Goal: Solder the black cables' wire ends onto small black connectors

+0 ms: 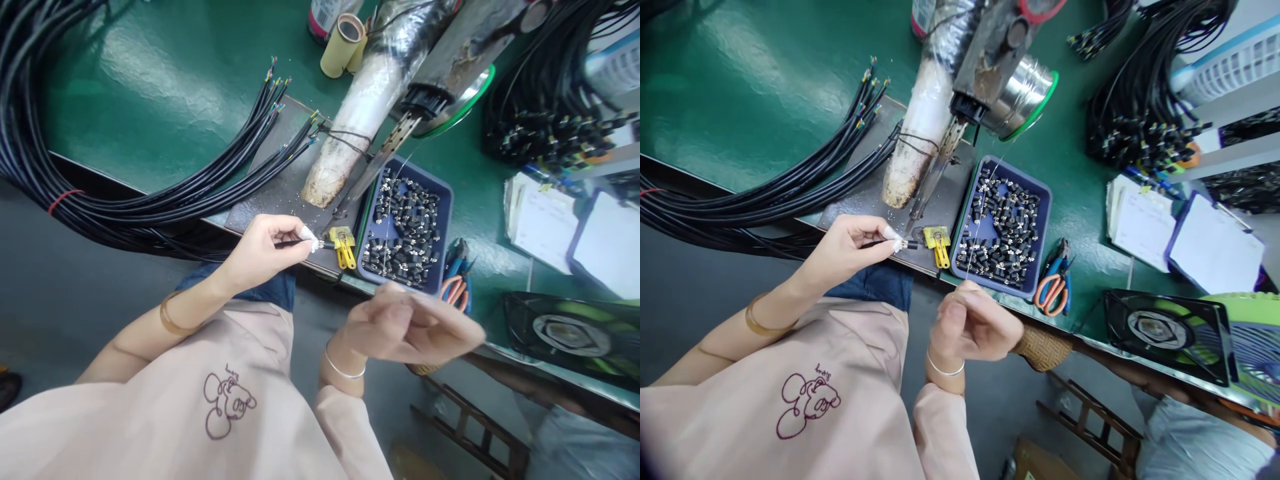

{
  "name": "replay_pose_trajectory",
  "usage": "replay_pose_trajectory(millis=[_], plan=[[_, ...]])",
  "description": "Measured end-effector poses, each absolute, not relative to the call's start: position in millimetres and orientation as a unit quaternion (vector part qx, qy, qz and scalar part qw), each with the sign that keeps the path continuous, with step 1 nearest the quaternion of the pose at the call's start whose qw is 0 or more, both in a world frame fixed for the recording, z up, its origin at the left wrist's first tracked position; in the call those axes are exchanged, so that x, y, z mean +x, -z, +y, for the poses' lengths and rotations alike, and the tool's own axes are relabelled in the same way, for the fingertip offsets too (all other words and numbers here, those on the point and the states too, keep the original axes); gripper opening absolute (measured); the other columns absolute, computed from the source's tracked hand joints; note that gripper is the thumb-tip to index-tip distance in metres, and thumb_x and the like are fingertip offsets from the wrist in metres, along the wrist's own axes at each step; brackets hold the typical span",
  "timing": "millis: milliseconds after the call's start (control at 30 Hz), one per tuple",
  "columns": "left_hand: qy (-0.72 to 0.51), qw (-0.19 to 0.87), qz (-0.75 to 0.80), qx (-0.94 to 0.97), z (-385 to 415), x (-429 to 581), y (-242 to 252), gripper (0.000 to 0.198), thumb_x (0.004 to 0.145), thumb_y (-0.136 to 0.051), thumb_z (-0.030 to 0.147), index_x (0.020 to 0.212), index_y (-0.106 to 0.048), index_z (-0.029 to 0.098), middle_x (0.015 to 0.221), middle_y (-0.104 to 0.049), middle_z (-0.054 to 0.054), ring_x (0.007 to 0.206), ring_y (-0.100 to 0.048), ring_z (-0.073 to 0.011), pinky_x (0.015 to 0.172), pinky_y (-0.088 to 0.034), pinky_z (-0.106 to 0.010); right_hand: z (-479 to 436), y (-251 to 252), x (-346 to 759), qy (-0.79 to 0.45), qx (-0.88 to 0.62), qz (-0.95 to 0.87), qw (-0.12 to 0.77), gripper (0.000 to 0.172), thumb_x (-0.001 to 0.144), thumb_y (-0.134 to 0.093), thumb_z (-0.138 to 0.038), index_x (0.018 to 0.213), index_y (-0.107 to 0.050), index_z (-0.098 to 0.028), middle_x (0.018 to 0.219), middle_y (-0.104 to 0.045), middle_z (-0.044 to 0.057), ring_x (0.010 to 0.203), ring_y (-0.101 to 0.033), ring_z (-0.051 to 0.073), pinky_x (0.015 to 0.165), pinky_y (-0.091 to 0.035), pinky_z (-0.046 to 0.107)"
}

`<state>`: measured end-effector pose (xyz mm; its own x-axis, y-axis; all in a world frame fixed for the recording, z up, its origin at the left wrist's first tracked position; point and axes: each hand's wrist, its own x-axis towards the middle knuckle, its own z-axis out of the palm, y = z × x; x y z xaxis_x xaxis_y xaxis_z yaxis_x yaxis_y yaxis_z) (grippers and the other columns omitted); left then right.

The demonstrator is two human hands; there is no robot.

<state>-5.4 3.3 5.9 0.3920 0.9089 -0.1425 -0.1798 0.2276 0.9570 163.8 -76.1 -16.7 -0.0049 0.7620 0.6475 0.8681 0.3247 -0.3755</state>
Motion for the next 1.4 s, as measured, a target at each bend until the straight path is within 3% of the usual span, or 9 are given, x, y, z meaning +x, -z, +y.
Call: replay_pose_trajectory(millis=[200,333,733,1000,1400], plan=[[-0.390,0.699,0.380,0.464,4.4,-6.7,-8.5,0.011,0.069,-0.073,0.021,0.066,-0.067,0.013,0.067,-0.067,0.000,0.064,-0.057,-0.0089,0.065,-0.047,-0.021,-73.8,8.4,155.1,0.058,-0.580,-0.676,0.451,0.011,0.092,-0.072,-0.021,0.100,-0.065,-0.021,0.101,-0.080,0.006,0.092,-0.080,0.020,0.078,-0.069,0.033],[-0.403,0.688,0.378,0.470,6.4,-5.1,-9.6,0.013,0.071,-0.072,0.023,0.065,-0.067,0.013,0.063,-0.063,0.001,0.060,-0.052,-0.0077,0.061,-0.044,-0.020,-63.7,6.1,145.2,0.083,-0.554,-0.671,0.485,0.015,0.090,-0.071,-0.008,0.095,-0.065,-0.021,0.097,-0.080,0.004,0.092,-0.079,0.017,0.080,-0.068,0.029],[-0.401,0.688,0.387,0.466,13.0,-3.0,-17.4,0.015,0.069,-0.074,0.022,0.062,-0.063,0.015,0.058,-0.056,0.003,0.054,-0.044,-0.0065,0.052,-0.038,-0.020,-50.1,2.2,138.8,0.115,-0.542,-0.683,0.476,0.019,0.085,-0.074,-0.003,0.089,-0.065,-0.020,0.098,-0.079,0.005,0.088,-0.077,0.014,0.079,-0.066,0.025],[-0.400,0.674,0.383,0.489,10.0,-1.0,-10.2,0.011,0.069,-0.073,0.021,0.064,-0.066,0.014,0.065,-0.064,0.000,0.062,-0.055,-0.0099,0.061,-0.047,-0.021,-53.0,2.3,144.1,0.094,-0.555,-0.673,0.480,0.015,0.090,-0.069,-0.011,0.087,-0.059,-0.022,0.095,-0.078,0.003,0.087,-0.076,0.015,0.076,-0.065,0.028],[-0.438,0.634,0.386,0.507,4.1,-1.6,-8.0,0.012,0.073,-0.071,0.021,0.065,-0.064,0.014,0.067,-0.062,0.000,0.065,-0.054,-0.0101,0.063,-0.047,-0.020,-49.9,1.5,142.6,0.106,-0.556,-0.678,0.468,0.015,0.087,-0.074,-0.008,0.088,-0.067,-0.021,0.095,-0.077,0.002,0.086,-0.076,0.015,0.079,-0.064,0.028]])
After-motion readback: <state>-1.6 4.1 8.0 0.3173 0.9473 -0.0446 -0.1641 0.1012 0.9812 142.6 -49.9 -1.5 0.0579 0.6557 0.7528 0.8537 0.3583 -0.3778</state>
